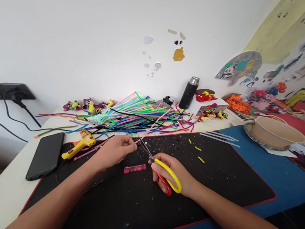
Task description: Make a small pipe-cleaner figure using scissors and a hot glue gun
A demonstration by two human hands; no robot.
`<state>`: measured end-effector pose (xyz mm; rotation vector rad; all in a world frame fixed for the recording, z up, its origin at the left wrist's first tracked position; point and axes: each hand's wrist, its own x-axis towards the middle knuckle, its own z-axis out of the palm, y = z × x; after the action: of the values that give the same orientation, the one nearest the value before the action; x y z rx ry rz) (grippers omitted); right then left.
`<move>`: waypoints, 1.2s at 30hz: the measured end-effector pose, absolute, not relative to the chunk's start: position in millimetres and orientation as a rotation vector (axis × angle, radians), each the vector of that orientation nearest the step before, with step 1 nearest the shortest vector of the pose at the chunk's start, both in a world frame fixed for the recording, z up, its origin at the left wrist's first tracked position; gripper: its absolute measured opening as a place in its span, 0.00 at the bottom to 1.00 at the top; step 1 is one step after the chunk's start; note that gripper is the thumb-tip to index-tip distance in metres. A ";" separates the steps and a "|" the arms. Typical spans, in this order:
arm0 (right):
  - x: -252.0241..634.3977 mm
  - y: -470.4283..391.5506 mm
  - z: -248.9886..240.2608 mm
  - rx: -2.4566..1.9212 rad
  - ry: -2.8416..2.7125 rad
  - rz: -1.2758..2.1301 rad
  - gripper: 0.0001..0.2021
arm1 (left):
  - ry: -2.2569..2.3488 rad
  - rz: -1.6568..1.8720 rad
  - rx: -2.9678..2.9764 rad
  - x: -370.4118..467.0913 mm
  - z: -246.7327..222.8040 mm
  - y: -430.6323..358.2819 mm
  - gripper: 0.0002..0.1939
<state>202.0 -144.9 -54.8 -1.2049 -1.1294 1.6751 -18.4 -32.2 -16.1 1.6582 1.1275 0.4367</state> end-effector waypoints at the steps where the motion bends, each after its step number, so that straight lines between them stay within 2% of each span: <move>1: 202.1 -145.0 -55.8 -1.203 -1.124 1.675 0.31 | 1.123 0.428 1.666 -18.8 -16.4 -32.3 0.17; 18: 200.6 -145.9 -55.4 -1.217 -1.129 1.668 0.30 | 1.093 0.405 1.674 -19.6 -19.2 -32.7 0.14; 36: 198.7 -146.5 -56.2 -1.275 -1.129 1.643 0.31 | 1.083 0.376 1.688 -20.6 -20.8 -32.1 0.17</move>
<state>198.7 -146.5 -56.2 -1.2747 -1.1290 1.6425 -20.6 -32.1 -20.8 1.6884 1.0833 0.3761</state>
